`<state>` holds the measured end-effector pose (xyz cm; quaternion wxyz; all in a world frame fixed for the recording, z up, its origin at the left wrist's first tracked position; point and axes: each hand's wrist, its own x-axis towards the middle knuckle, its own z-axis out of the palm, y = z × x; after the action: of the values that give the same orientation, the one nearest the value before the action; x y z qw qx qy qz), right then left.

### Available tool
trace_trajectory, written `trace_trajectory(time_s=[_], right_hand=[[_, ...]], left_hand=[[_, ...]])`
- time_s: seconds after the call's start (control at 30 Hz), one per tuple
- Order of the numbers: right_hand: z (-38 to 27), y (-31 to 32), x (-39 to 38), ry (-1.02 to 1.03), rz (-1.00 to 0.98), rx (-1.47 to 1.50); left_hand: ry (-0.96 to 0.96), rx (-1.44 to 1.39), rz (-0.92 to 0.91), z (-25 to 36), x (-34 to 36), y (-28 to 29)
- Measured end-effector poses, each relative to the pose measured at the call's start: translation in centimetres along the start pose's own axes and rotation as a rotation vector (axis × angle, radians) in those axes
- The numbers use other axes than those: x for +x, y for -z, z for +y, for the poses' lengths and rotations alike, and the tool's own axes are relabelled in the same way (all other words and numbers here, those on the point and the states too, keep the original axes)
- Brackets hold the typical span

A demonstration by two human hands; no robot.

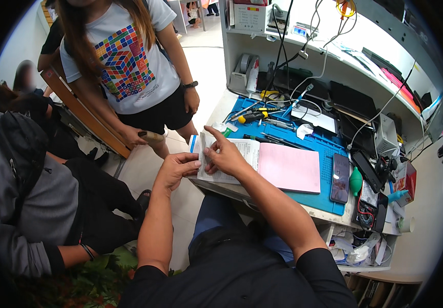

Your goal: The person handles paperwork and a smartphone at a cluttered workbench, then uses a heat gun to apply heat to the back of a white smartphone. They also use a small green tool to scrape or clean the back surface of the device.

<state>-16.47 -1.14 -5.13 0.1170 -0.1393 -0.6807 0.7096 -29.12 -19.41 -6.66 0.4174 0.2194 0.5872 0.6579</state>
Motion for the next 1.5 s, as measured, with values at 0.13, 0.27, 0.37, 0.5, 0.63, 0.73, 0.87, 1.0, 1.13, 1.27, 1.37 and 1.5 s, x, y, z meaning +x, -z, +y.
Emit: trace_trajectory(time_s=[0.13,0.27,0.37,0.5,0.63,0.73,0.87,1.0,1.13,1.27,1.37,1.5], right_hand=[[-0.1,0.2,0.3,-0.021,-0.024,-0.016],[-0.4,0.4,0.6,-0.079,-0.035,0.009],[-0.3,0.4,0.7,-0.083,-0.004,0.009],[-0.6,0.4,1.0,-0.114,0.009,-0.007],[-1.6,0.8,2.0,-0.158,0.014,-0.088],[-2.0,1.6,3.1,-0.146,-0.022,-0.179],[-2.0,2.0,3.8,-0.102,-0.001,-0.221],[-2.6,2.2,3.0,0.005,0.011,-0.27],[-3.3,2.7,2.9,0.12,0.015,-0.188],[-4.5,5.1,1.8,0.243,0.058,-0.486],[-4.8,9.1,-2.3,0.259,0.199,-1.011],[-2.9,13.3,-4.1,-0.065,-0.014,-1.252]], left_hand=[[0.0,-0.003,-0.014,-0.1,0.3,0.0],[0.003,-0.006,-0.044,-1.0,1.1,1.2],[0.013,-0.02,-0.024,-0.8,1.2,0.8],[0.011,-0.032,-0.014,-0.9,1.3,0.6],[0.015,-0.024,-0.036,-0.7,1.4,0.9],[0.02,-0.022,-0.054,-0.6,1.6,0.8],[0.018,-0.025,-0.057,-1.3,1.9,1.8],[-0.239,0.144,0.161,-0.8,1.3,0.2],[-0.6,0.762,0.272,3.1,0.7,-3.2],[-0.229,0.902,0.139,4.1,3.0,-3.9],[-0.428,0.624,0.157,1.9,3.7,-2.7],[-0.542,0.704,0.279,0.8,3.9,-4.3]])
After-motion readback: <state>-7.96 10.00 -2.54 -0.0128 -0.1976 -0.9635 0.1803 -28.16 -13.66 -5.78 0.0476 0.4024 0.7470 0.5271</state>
